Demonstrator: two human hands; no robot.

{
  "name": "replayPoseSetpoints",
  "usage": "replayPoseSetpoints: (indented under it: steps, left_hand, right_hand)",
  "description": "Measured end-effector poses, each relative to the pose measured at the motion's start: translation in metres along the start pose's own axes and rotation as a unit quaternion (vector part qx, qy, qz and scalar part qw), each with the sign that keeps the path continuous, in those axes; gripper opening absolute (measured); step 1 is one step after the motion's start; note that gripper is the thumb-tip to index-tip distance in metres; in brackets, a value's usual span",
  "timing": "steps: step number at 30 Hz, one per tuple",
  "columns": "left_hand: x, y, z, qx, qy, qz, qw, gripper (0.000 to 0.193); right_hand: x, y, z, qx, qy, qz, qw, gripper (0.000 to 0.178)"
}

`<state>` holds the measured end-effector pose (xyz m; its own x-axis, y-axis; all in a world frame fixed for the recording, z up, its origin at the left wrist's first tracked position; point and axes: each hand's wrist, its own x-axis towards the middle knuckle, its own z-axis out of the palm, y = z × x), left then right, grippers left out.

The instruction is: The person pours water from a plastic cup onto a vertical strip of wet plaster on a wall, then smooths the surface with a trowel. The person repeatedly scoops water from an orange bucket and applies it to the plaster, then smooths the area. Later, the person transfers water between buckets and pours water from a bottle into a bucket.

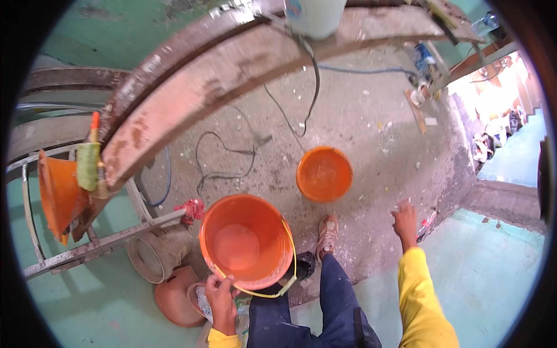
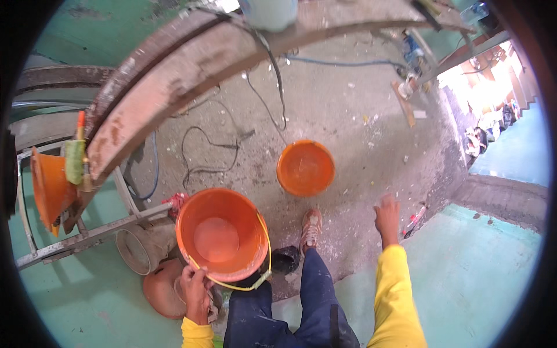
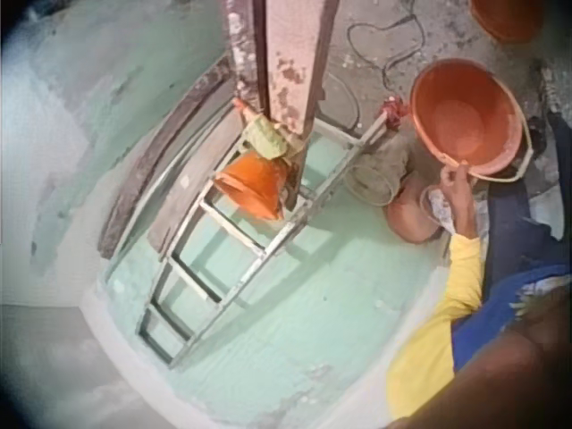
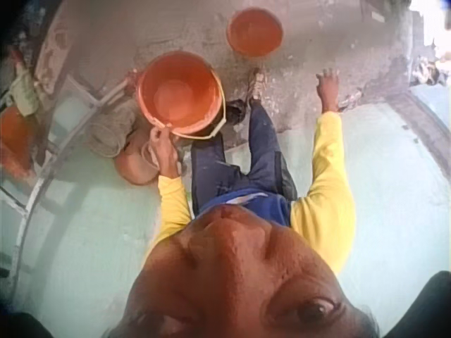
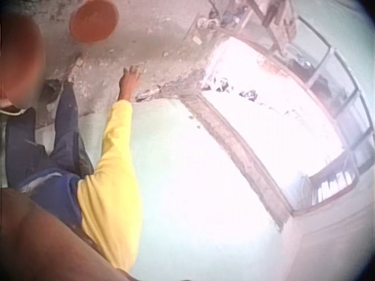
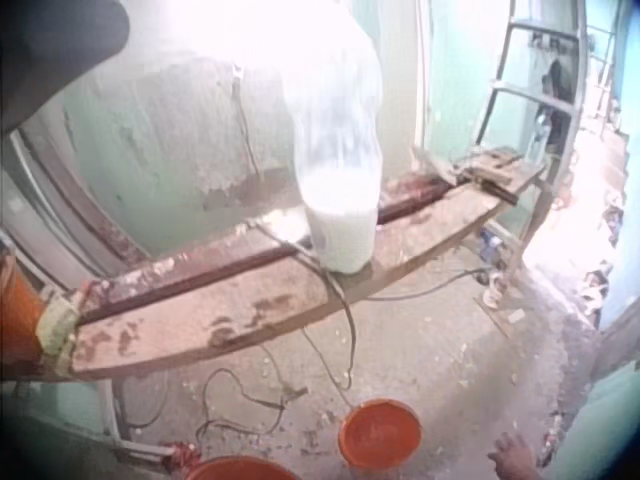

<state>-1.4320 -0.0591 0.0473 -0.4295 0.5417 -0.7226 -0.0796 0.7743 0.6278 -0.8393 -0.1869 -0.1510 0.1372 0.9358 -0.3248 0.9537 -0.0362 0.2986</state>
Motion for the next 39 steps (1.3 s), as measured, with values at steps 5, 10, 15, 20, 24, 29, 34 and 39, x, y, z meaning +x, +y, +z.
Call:
replayPoseSetpoints:
  steps: [5, 10, 15, 20, 24, 29, 34, 39]
  left_hand:
    - [-0.062, 0.024, -0.072, -0.066, -0.063, 0.014, 0.996, 0.033]
    - [-0.112, 0.077, -0.080, -0.037, -0.122, 0.040, 0.991, 0.033]
    - [-0.119, 0.092, -0.062, -0.140, -0.271, 0.082, 0.949, 0.038]
    - [-0.163, 0.161, -0.028, -0.208, -0.290, 0.065, 0.932, 0.030]
    - [-0.160, 0.198, -0.038, -0.257, -0.244, 0.091, 0.931, 0.032]
    - [-0.158, 0.270, -0.018, -0.341, -0.252, 0.158, 0.892, 0.029]
    - [-0.096, 0.315, 0.011, -0.371, -0.205, 0.174, 0.889, 0.036]
    - [-0.045, 0.341, 0.025, -0.400, -0.207, 0.162, 0.878, 0.034]
  right_hand:
    - [-0.128, -0.008, -0.052, 0.526, -0.132, 0.460, 0.703, 0.042]
    - [-0.301, -0.009, -0.061, 0.380, -0.171, 0.435, 0.798, 0.017]
    - [-0.329, -0.028, -0.183, 0.306, -0.145, 0.544, 0.768, 0.030]
    - [-0.395, -0.008, -0.141, 0.486, -0.029, 0.569, 0.663, 0.046]
    - [-0.366, -0.010, -0.183, 0.613, 0.047, 0.635, 0.467, 0.026]
    - [-0.342, -0.012, -0.154, 0.529, 0.143, 0.629, 0.551, 0.009]
    - [-0.222, 0.043, -0.213, 0.384, 0.161, 0.427, 0.803, 0.012]
    - [-0.118, 0.110, -0.445, 0.697, 0.169, 0.278, 0.638, 0.027]
